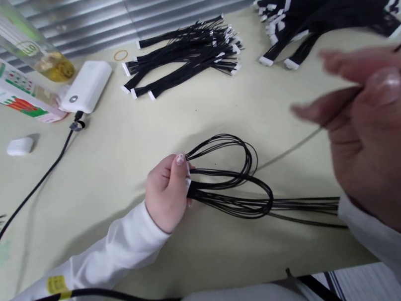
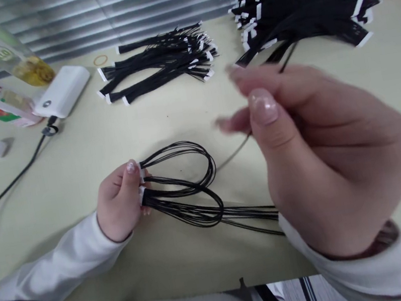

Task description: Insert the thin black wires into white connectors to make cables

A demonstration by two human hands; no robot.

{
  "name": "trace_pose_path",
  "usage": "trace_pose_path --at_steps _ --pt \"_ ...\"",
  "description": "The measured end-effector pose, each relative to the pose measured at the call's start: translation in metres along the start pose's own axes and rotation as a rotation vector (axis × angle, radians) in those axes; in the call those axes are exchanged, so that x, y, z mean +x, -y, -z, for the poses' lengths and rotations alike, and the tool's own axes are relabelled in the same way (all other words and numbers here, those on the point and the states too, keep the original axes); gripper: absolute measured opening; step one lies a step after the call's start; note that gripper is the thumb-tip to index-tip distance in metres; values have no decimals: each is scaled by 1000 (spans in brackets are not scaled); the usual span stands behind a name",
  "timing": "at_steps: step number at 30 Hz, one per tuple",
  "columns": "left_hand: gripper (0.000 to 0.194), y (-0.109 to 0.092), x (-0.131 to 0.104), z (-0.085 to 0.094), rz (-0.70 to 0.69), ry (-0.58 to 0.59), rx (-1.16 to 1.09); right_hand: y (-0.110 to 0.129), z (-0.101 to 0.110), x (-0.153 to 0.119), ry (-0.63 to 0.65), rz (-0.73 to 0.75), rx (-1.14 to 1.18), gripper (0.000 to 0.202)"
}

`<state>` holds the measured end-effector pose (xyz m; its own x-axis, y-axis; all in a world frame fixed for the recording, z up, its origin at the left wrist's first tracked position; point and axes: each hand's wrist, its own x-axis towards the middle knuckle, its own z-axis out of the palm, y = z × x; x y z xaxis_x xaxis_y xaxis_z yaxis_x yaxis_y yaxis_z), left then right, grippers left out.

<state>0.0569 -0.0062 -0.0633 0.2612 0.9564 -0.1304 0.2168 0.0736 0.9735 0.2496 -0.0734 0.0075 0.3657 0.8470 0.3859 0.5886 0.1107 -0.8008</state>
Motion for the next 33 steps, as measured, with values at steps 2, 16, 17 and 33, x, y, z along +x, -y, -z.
trace_pose_path --at_steps 2,16,17,33 --pt "43 0 -1 0 -31 49 24 -3 -6 -3 35 -50 116 33" --pt "45 -4 -4 0 -143 165 75 -20 -29 -8 559 303 -198 12" --pt "45 -4 -4 1 -150 169 86 -21 -30 -8 554 311 -207 12" --pt "42 -4 -6 5 -298 257 264 -25 -39 -13 568 392 -284 22"
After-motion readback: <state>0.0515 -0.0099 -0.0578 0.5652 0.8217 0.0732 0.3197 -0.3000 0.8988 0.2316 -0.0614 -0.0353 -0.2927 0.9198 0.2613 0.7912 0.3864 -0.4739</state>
